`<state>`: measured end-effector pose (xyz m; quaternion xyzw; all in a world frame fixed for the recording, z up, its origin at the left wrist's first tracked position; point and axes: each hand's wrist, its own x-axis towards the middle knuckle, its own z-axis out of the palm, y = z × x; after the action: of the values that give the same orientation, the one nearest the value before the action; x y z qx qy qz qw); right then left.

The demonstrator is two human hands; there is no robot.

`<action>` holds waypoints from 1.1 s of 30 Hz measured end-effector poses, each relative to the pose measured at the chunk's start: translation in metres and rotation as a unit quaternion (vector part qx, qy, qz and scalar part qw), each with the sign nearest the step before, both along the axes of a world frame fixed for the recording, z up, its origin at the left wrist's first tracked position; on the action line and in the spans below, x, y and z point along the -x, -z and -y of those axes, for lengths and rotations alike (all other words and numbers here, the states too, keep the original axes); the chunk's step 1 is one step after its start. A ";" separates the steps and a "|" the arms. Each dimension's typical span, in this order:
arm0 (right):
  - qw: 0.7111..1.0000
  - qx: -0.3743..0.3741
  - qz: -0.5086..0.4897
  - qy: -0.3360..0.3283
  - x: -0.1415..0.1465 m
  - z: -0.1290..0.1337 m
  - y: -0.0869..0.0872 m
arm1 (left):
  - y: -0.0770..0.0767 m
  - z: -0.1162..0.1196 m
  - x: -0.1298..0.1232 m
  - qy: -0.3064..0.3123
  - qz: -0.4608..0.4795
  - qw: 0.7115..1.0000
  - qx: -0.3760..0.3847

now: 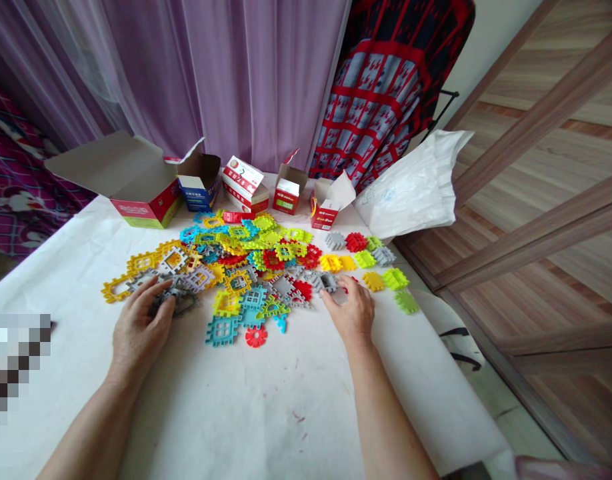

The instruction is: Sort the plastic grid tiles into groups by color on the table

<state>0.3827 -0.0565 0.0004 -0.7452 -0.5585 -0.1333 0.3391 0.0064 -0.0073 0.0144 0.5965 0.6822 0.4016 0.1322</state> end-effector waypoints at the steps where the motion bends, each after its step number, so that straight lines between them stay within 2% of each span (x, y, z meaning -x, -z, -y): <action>1: 1.000 -0.002 0.001 -0.001 0.000 0.000 0.000 | 0.000 0.000 0.000 0.000 0.001 1.000 -0.001; 8: 0.999 -0.026 0.023 -0.002 -0.002 0.000 -0.001 | 0.001 -0.001 0.000 -0.003 0.005 1.000 0.003; 11: 0.998 -0.059 0.028 -0.026 0.007 0.000 -0.007 | 0.001 -0.001 0.000 0.000 0.004 1.000 0.001; 14: 0.993 -0.054 0.018 -0.100 0.032 0.004 -0.014 | 0.000 -0.002 0.000 0.001 -0.002 1.000 0.005; 17: 0.978 0.003 0.010 -0.206 0.064 0.008 -0.017 | 0.000 -0.002 0.002 -0.004 -0.006 1.000 0.005; 20: 0.965 0.040 0.015 -0.259 0.085 0.009 -0.015 | 0.000 -0.003 0.003 -0.006 -0.005 1.000 -0.001; 27: 0.962 0.059 0.031 -0.263 0.091 0.007 -0.005 | 0.000 -0.006 0.005 0.001 -0.015 1.000 -0.012; 33: 0.957 0.048 0.046 -0.282 0.096 0.012 -0.007 | 0.005 -0.006 0.007 0.002 0.002 0.999 -0.034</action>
<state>0.2867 -0.0681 0.0073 -0.5660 -0.7666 -0.0397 0.3006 -0.0007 -0.0013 0.0095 0.6014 0.6667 0.4252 0.1141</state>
